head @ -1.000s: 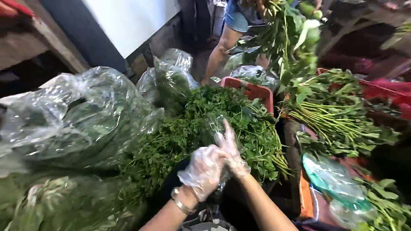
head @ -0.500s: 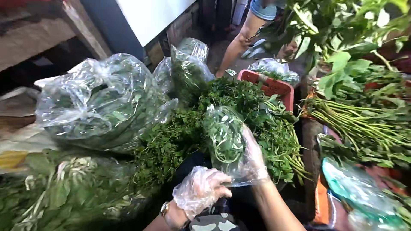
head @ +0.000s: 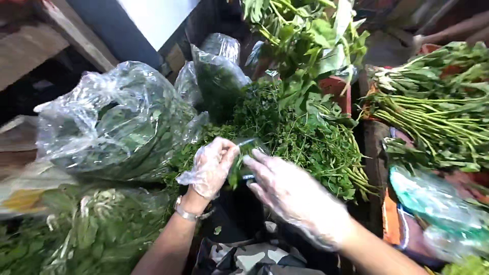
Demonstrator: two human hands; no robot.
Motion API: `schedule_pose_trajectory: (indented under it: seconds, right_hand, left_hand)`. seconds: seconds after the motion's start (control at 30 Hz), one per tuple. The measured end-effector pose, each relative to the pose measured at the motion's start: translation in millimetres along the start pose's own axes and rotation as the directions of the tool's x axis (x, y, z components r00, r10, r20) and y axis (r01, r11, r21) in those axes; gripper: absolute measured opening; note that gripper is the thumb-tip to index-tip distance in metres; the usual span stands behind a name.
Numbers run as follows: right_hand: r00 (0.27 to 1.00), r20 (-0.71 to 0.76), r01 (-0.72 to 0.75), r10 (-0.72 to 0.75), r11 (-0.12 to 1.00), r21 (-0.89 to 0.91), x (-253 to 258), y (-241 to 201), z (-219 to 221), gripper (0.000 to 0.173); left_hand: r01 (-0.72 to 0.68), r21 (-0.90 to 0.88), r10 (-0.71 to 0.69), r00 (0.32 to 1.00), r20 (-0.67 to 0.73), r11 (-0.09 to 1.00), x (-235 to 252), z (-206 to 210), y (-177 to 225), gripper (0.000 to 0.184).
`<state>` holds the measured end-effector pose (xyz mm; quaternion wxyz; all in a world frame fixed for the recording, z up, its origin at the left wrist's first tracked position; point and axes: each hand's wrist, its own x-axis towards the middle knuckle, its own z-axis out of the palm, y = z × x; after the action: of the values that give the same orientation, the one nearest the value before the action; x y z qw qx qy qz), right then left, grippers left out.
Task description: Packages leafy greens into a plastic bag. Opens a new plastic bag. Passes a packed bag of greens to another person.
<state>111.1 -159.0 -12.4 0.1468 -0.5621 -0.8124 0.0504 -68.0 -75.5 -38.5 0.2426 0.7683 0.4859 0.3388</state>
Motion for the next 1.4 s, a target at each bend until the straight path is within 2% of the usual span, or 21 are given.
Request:
schedule_pose_trajectory:
  seconds: [0.03,0.13,0.17,0.27,0.33,0.4,0.47,0.5,0.53,0.57,0.67,0.73,0.83,0.87,0.93,1.0,1.1,1.13,1.2,1.33,1.4]
  right_hand:
    - [0.996,-0.056,0.062,-0.068,0.993,-0.101,-4.0,15.0,-3.9,0.046]
    - [0.992,0.024,0.124,-0.122,0.967,-0.224,-6.9,50.5,-21.7,0.035]
    - [0.99,-0.016,0.134,-0.142,0.961,-0.241,-7.0,53.5,-25.3,0.029]
    - [0.915,-0.352,0.184,-0.197,0.98,-0.07,-2.2,34.8,-22.2,0.021]
    - [0.904,-0.385,0.236,-0.187,0.968,0.083,9.0,25.5,-6.2,0.022]
    - [0.943,-0.253,0.256,-0.214,0.956,0.145,24.1,24.2,5.9,0.024]
    - [0.97,0.158,0.148,-0.185,0.965,0.218,39.8,22.6,-2.4,0.037]
    - [0.905,0.404,0.054,-0.134,0.978,0.204,49.2,22.0,-7.0,0.045]
    - [0.833,0.546,0.002,-0.09,0.987,0.159,56.1,22.8,-6.2,0.049]
    - [0.81,0.583,-0.011,-0.06,0.993,0.117,58.2,24.7,-4.9,0.051]
    - [0.937,0.328,0.125,-0.122,0.992,0.014,47.1,38.4,-15.5,0.055]
    - [0.962,0.257,0.123,-0.09,0.985,-0.118,42.8,49.0,-28.5,0.059]
    - [0.95,0.309,0.072,0.036,0.94,-0.332,41.1,66.7,-42.6,0.027]
    - [0.959,0.283,0.116,-0.014,0.93,-0.348,37.9,72.4,-45.3,0.017]
    - [0.95,0.083,0.312,-0.301,0.915,-0.256,33.2,74.0,-42.3,0.01]
    - [0.895,-0.024,0.44,-0.445,0.891,-0.114,38.3,56.6,-28.4,0.02]
    - [0.922,0.242,0.334,-0.301,0.936,-0.108,51.5,50.7,-8.6,0.041]
    - [0.929,0.276,0.288,-0.245,0.949,-0.126,51.9,57.5,-8.0,0.037]
    - [0.94,0.121,0.33,-0.318,0.94,-0.09,43.4,78.1,-16.6,0.017]
    - [0.903,-0.102,0.427,-0.418,0.899,0.099,28.3,100.4,-24.9,0.028]
    - [0.913,-0.145,0.404,-0.381,0.896,0.185,20.4,105.0,-18.0,0.026]
  left_hand:
    - [0.002,0.012,-0.003,0.999,0.036,1.0,6.7,-8.0,2.3,0.018]
    - [-0.003,0.01,0.002,0.99,0.142,1.0,25.3,-26.9,9.6,0.014]
    - [-0.003,0.009,0.001,0.985,0.175,1.0,30.3,-30.0,12.5,0.013]
    - [0.004,0.019,-0.007,0.98,0.2,1.0,38.8,-31.3,22.6,0.015]
    - [-0.006,0.003,0.005,0.979,0.205,1.0,41.6,-28.5,26.4,0.015]
    - [-0.031,-0.027,0.036,0.974,0.223,0.999,43.8,-27.7,31.5,0.014]
    - [-0.064,-0.063,0.078,0.965,0.252,0.996,45.0,-32.7,38.3,0.015]
    - [-0.101,-0.071,0.116,0.96,0.254,0.992,44.7,-35.7,40.5,0.015]
    - [-0.15,-0.058,0.16,0.952,0.26,0.987,44.6,-37.6,40.6,0.015]
    - [-0.206,-0.034,0.208,0.94,0.269,0.978,45.6,-38.0,37.9,0.018]
    - [-0.323,0.111,0.264,0.893,0.366,0.94,51.8,-45.5,27.1,0.027]
    - [-0.354,0.242,0.209,0.856,0.473,0.903,51.6,-58.3,27.8,0.027]
    - [-0.353,0.436,0.062,0.83,0.555,0.828,53.9,-68.9,27.6,0.031]
    - [-0.344,0.472,0.031,0.832,0.553,0.812,55.4,-70.9,26.7,0.032]
    - [-0.373,0.455,0.082,0.838,0.54,0.809,56.7,-73.5,23.1,0.033]
    - [-0.431,0.39,0.174,0.821,0.544,0.814,56.0,-73.5,30.1,0.035]
    - [-0.504,0.348,0.252,0.785,0.565,0.79,57.6,-74.8,42.5,0.03]
    - [-0.505,0.372,0.234,0.785,0.574,0.779,59.6,-78.9,40.7,0.029]
    - [-0.47,0.437,0.151,0.794,0.589,0.767,63.5,-86.3,27.0,0.028]
    - [-0.407,0.488,-0.008,0.762,0.648,0.773,59.4,-86.1,11.9,0.03]
    - [-0.453,0.419,0.069,0.739,0.67,0.787,57.6,-89.0,3.0,0.025]
